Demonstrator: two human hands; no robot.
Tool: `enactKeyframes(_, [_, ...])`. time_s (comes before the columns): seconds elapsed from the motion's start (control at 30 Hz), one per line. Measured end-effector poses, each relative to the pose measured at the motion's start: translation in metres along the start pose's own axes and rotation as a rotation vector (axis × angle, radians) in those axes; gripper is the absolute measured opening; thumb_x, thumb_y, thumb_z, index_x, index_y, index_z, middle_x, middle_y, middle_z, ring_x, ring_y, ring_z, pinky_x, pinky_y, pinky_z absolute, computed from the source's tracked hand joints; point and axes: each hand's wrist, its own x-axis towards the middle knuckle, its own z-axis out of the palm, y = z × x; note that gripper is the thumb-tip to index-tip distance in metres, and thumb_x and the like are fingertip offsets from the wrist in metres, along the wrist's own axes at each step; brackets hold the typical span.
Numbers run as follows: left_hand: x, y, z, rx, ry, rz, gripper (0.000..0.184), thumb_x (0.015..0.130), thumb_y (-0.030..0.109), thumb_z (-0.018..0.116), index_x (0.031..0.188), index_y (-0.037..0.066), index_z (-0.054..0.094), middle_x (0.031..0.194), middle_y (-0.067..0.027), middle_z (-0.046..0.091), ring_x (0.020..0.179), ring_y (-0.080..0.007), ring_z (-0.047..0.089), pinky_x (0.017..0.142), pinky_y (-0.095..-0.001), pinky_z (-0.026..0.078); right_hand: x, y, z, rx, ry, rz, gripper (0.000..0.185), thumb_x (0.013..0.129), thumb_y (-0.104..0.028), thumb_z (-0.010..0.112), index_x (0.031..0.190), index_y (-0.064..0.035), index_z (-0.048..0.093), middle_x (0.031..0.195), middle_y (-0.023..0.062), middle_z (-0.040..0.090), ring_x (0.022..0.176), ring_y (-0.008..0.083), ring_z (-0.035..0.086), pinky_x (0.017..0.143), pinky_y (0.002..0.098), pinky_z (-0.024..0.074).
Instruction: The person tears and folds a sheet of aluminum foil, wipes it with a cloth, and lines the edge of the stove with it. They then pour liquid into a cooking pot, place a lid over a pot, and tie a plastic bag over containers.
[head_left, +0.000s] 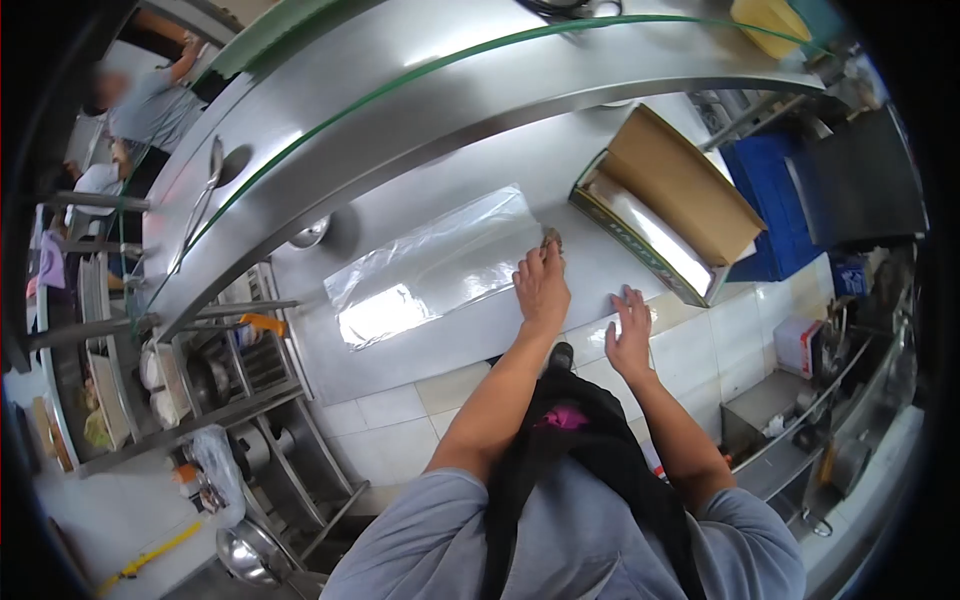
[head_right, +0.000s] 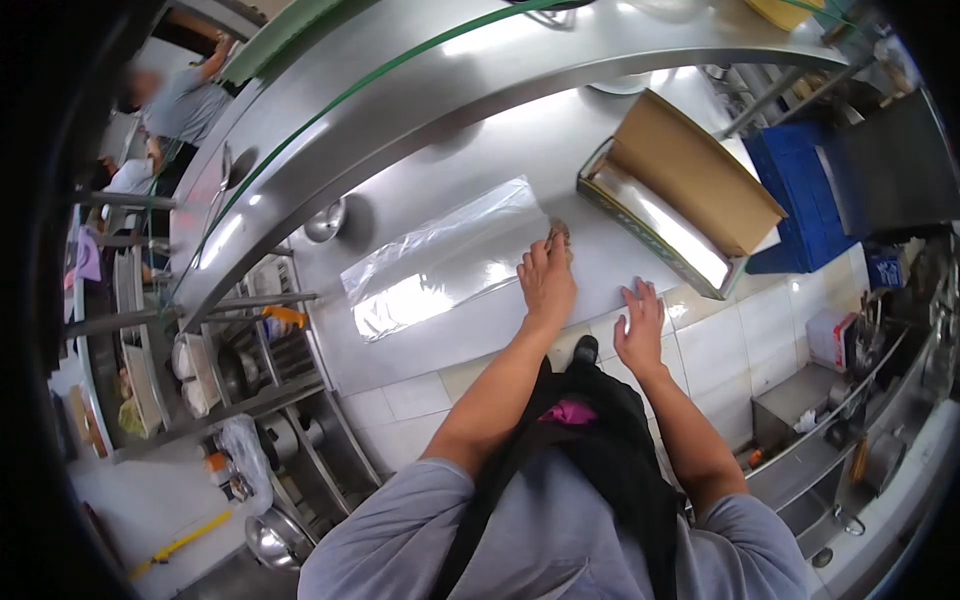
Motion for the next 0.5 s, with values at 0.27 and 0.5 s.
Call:
enactKeyframes(0.27, [-0.032,-0.191,-0.105,0.388,0.135,-0.447,0.051,0.088,0.020,0.060,0.139,0.015,0.055,0.115,-0.0172,0.060,0.105,-0.0365,0.059,0.083,-0.0525,0.048,0.012,-0.008,-0.005,-0.014,0.017,-0.072,0.056,0.082,-0.003,0.058,0.137,-0.0078,0.052,0.151,0.0190,0.041,0.146,0.0431,0.029,0.119,0.0559,0.0216])
enactKeyframes(0.5, [-0.117,-0.375,-0.234,0.633,0.308,-0.832,0.038,0.083,0.015,0.064,0.121,0.013,0.059,0.105,-0.0190,0.062,0.097,-0.0388,0.062,0.079,-0.0528,0.049,0.014,-0.004,-0.004,-0.074,-0.025,-0.019,0.054,0.085,-0.003,0.058,0.138,-0.0082,0.052,0.153,0.0190,0.039,0.147,0.0423,0.027,0.119,0.0584,0.0197])
